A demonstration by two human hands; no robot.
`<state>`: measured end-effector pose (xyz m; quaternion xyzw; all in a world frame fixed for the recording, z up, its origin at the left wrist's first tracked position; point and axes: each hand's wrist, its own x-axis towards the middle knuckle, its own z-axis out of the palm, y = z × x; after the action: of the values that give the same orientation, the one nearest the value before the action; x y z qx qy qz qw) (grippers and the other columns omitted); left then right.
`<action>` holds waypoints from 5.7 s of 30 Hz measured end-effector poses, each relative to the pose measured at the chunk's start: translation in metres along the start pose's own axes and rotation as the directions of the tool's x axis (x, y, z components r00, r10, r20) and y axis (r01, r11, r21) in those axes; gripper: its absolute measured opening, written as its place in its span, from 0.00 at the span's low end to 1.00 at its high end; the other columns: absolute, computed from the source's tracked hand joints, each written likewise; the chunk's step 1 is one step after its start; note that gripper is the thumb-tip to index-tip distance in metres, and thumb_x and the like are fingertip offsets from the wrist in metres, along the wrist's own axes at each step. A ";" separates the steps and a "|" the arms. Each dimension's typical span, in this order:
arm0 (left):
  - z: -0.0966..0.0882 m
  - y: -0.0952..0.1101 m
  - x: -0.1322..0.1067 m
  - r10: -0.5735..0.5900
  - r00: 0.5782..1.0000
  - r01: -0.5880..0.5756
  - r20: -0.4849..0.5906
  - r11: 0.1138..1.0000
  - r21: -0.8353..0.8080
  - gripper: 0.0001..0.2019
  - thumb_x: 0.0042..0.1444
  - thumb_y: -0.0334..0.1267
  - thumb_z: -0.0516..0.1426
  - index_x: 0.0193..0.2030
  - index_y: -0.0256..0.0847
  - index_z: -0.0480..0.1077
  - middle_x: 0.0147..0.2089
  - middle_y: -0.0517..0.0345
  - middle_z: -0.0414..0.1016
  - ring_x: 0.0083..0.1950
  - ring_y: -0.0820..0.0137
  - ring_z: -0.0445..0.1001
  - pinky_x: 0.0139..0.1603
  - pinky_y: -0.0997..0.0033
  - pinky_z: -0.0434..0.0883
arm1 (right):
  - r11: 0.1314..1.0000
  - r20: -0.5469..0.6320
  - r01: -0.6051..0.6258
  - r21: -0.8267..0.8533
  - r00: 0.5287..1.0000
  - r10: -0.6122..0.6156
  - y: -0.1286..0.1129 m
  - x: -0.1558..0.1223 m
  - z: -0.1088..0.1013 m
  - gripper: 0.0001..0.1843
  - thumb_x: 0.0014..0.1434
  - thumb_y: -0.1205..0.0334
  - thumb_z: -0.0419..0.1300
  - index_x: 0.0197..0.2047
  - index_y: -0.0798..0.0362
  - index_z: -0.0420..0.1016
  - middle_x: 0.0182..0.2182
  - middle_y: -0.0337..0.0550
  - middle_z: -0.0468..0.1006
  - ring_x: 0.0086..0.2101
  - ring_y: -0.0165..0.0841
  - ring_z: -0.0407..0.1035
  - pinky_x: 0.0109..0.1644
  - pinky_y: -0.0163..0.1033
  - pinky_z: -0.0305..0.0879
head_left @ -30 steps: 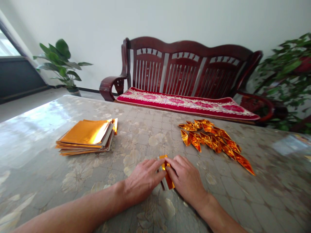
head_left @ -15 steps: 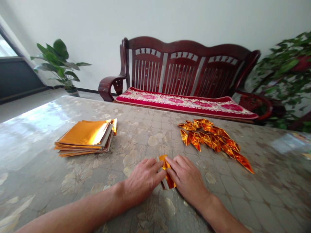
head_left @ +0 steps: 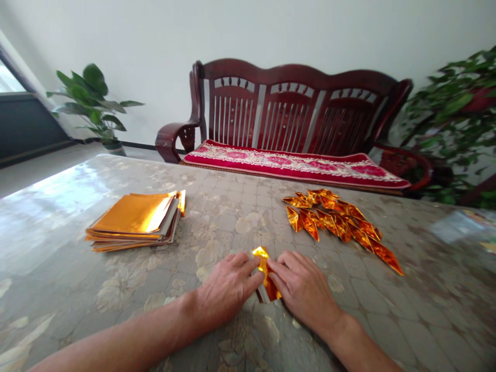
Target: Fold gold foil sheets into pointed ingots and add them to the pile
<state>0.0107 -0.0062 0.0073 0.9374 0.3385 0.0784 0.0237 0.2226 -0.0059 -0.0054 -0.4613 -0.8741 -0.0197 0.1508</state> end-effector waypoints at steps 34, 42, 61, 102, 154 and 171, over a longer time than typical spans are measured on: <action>-0.002 0.000 -0.001 -0.005 0.999 0.003 0.045 0.999 0.041 0.06 0.66 0.33 0.55 0.48 0.42 0.68 0.55 0.51 0.71 0.51 0.60 0.68 0.49 0.60 0.71 | 0.932 0.086 0.326 0.156 0.936 -0.342 0.016 -0.004 -0.027 0.14 0.61 0.67 0.55 0.23 0.52 0.66 0.23 0.36 0.69 0.26 0.30 0.59 0.32 0.41 0.45; -0.003 0.001 -0.001 -0.006 0.999 0.004 0.045 0.999 0.044 0.07 0.65 0.33 0.55 0.49 0.42 0.67 0.56 0.53 0.72 0.50 0.60 0.68 0.48 0.59 0.72 | 0.930 -0.040 0.297 0.216 0.955 -0.295 0.017 -0.004 -0.017 0.19 0.63 0.68 0.52 0.21 0.52 0.68 0.19 0.37 0.67 0.24 0.29 0.60 0.32 0.39 0.49; -0.003 0.001 -0.001 -0.003 0.999 0.002 0.035 0.999 0.033 0.05 0.64 0.31 0.55 0.46 0.40 0.67 0.53 0.51 0.71 0.48 0.60 0.67 0.48 0.60 0.71 | 0.999 0.075 -0.003 -0.049 0.997 0.007 0.007 0.013 0.004 0.18 0.70 0.61 0.51 0.61 0.48 0.69 0.35 0.42 0.75 0.37 0.36 0.71 0.40 0.39 0.61; -0.003 0.001 -0.002 -0.007 0.999 0.006 0.047 0.999 0.038 0.08 0.66 0.32 0.53 0.51 0.40 0.67 0.56 0.49 0.72 0.51 0.60 0.69 0.52 0.58 0.72 | 0.985 0.118 -0.138 0.107 0.985 0.125 0.020 0.000 -0.003 0.34 0.55 0.57 0.66 0.64 0.47 0.66 0.58 0.49 0.67 0.57 0.45 0.59 0.63 0.55 0.56; 0.008 -0.011 -0.004 -0.008 0.996 0.004 -0.093 0.999 -0.038 0.11 0.66 0.30 0.51 0.51 0.41 0.70 0.57 0.53 0.73 0.50 0.62 0.70 0.51 0.59 0.71 | 0.940 0.043 0.053 0.336 0.996 -0.072 0.024 0.002 -0.002 0.21 0.59 0.70 0.59 0.55 0.45 0.75 0.55 0.45 0.73 0.57 0.41 0.62 0.62 0.53 0.59; 0.008 -0.011 -0.005 -0.007 0.997 0.004 -0.083 0.999 -0.040 0.11 0.66 0.30 0.51 0.52 0.41 0.69 0.59 0.53 0.72 0.51 0.61 0.69 0.52 0.58 0.71 | 0.938 0.036 0.057 0.343 0.997 -0.074 0.023 0.002 0.000 0.19 0.63 0.69 0.57 0.55 0.45 0.74 0.55 0.45 0.73 0.56 0.40 0.63 0.62 0.52 0.60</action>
<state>0.0015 -0.0010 -0.0025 0.9317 0.3402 0.1241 0.0287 0.2405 0.0094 -0.0069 -0.3992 -0.8825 0.1385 0.2066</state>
